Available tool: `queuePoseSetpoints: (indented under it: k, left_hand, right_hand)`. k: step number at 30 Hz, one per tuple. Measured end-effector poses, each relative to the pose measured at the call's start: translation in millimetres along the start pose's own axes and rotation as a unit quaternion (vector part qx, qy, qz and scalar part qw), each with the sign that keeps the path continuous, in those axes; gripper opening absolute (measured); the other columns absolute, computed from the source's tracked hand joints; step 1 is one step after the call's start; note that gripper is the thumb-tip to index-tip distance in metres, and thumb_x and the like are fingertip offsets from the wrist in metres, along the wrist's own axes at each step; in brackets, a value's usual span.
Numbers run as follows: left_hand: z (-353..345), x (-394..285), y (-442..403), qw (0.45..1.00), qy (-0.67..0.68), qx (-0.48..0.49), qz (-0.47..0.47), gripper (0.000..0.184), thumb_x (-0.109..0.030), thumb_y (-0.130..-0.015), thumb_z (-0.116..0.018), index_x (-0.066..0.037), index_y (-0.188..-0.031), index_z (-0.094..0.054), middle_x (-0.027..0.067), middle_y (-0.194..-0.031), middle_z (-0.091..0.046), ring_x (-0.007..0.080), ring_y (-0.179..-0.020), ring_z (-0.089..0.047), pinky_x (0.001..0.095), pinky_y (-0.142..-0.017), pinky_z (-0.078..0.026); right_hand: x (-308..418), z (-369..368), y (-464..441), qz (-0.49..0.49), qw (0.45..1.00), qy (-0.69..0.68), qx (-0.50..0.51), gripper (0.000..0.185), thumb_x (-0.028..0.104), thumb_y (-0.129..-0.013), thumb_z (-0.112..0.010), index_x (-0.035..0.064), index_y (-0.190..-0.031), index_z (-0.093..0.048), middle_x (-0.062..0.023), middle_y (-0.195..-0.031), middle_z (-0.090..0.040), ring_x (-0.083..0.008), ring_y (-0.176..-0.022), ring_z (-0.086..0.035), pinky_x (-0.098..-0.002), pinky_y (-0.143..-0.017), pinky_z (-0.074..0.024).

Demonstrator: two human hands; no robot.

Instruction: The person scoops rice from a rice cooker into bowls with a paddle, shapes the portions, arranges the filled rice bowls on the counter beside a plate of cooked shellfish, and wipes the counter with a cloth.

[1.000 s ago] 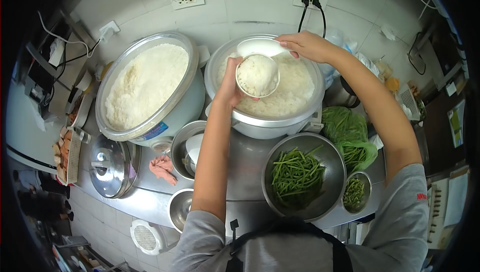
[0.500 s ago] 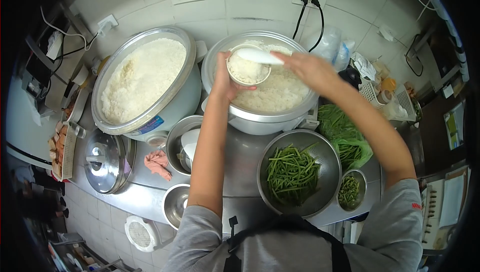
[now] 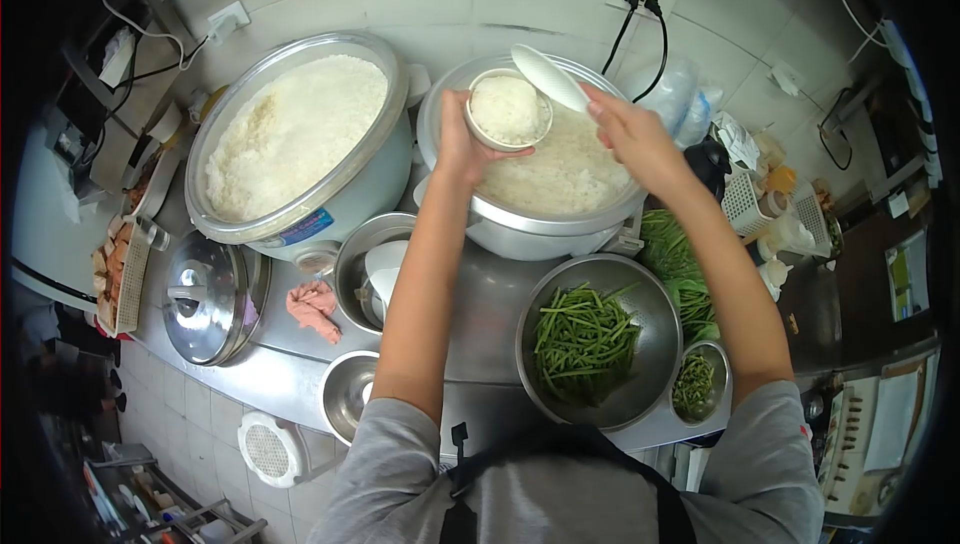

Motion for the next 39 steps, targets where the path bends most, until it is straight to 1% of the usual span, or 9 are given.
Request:
queuePoseSetpoints:
  k: [7,20,23,26,30,32,34,37,39]
  left_hand:
    - [-1,5,-3,1.0,-0.02,-0.006,0.019,0.068,-0.05,-0.084,-0.032,-0.001,-0.129,-0.045,0.0219,-0.124,-0.054,0.0372,-0.109,-0.059,0.0543,-0.072,-0.057]
    - [-3,-2,4,1.0,-0.009,-0.016,0.001,0.065,-0.047,-0.087,-0.026,0.001,-0.129,-0.044,0.0213,-0.123,-0.055,0.0365,-0.111,-0.058,0.0545,-0.074,-0.058]
    - [0,-1,1,1.0,0.01,0.004,-0.01,0.066,-0.047,-0.088,-0.024,0.0,-0.13,-0.043,0.021,-0.124,-0.054,0.0372,-0.111,-0.058,0.0558,-0.074,-0.057]
    - [2,3,-2,0.999,0.021,0.005,0.03,0.067,-0.049,-0.09,-0.021,0.001,-0.13,-0.041,0.022,-0.124,-0.053,0.036,-0.108,-0.059,0.051,-0.07,-0.06]
    - [-1,-17,13,0.992,0.073,0.012,-0.102,0.058,-0.043,-0.092,-0.024,-0.003,-0.132,-0.038,0.0207,-0.129,-0.049,0.0354,-0.112,-0.057,0.0503,-0.073,-0.059]
    - [6,-21,17,0.981,0.079,-0.049,-0.17,0.05,-0.036,-0.091,-0.032,-0.008,-0.133,-0.035,0.0189,-0.13,-0.045,0.0331,-0.114,-0.054,0.0472,-0.077,-0.057]
    - [14,-17,21,0.969,0.052,-0.092,-0.223,0.047,-0.03,-0.089,-0.038,-0.013,-0.133,-0.032,0.017,-0.13,-0.043,0.0307,-0.115,-0.052,0.0443,-0.08,-0.055]
    - [22,-17,34,0.956,0.016,-0.132,-0.262,0.047,-0.023,-0.088,-0.043,-0.016,-0.132,-0.031,0.0143,-0.13,-0.041,0.028,-0.117,-0.049,0.0419,-0.086,-0.051]
    - [16,-28,75,0.95,0.057,-0.166,-0.258,0.045,-0.024,-0.088,-0.043,-0.017,-0.131,-0.032,0.013,-0.132,-0.042,0.0274,-0.12,-0.049,0.0426,-0.092,-0.049]
  right_hand:
    - [9,-5,-16,0.106,0.969,0.212,0.065,0.036,0.032,-0.097,-0.044,0.0234,-0.131,-0.055,-0.0201,-0.078,-0.063,-0.0336,-0.074,-0.063,-0.0423,-0.072,-0.0476]
    - [44,10,9,0.09,0.987,0.134,0.017,0.031,0.03,-0.096,-0.048,0.0242,-0.124,-0.061,-0.0215,-0.072,-0.06,-0.036,-0.064,-0.059,-0.0428,-0.061,-0.0475]
    - [44,6,25,0.005,0.989,0.138,0.056,0.031,0.03,-0.096,-0.049,0.02,-0.122,-0.061,-0.0219,-0.074,-0.059,-0.0345,-0.059,-0.057,-0.0415,-0.059,-0.0471]
    - [45,-11,34,0.209,0.966,0.153,0.015,0.033,0.028,-0.097,-0.048,0.0132,-0.124,-0.061,-0.0145,-0.066,-0.06,-0.0242,-0.047,-0.052,-0.0343,-0.051,-0.0447]
    - [5,-2,37,-0.011,0.956,-0.287,-0.063,0.041,0.022,-0.098,-0.047,0.0071,-0.136,-0.049,0.0038,-0.061,-0.049,-0.0058,-0.049,-0.045,-0.022,-0.045,-0.0394]
    - [-28,-37,42,-0.11,0.911,-0.383,-0.111,0.053,0.017,-0.097,-0.048,0.0097,-0.147,-0.031,0.0017,-0.067,-0.05,-0.0049,-0.05,-0.043,-0.0212,-0.042,-0.0384]
    - [-17,-77,55,-0.126,0.956,-0.264,-0.017,0.063,0.012,-0.095,-0.048,0.0104,-0.15,-0.017,-0.0105,-0.094,-0.061,-0.0157,-0.071,-0.061,-0.0264,-0.061,-0.0505]
    - [38,-99,65,0.231,0.953,0.04,-0.19,0.063,0.01,-0.095,-0.045,0.0121,-0.151,-0.016,-0.0043,-0.094,-0.057,-0.009,-0.062,-0.051,-0.0197,-0.055,-0.0452]
    - [49,-93,66,0.173,0.979,-0.046,-0.102,0.062,0.01,-0.095,-0.046,0.0117,-0.15,-0.018,-0.0073,-0.099,-0.059,-0.0114,-0.066,-0.053,-0.0216,-0.06,-0.046]
Point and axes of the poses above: each hand's wrist, its own y-axis away from the middle knuckle, its own z-axis out of the back of the hand, x = y × z, the point moved 8 cm from there along -y, towards the middle knuckle
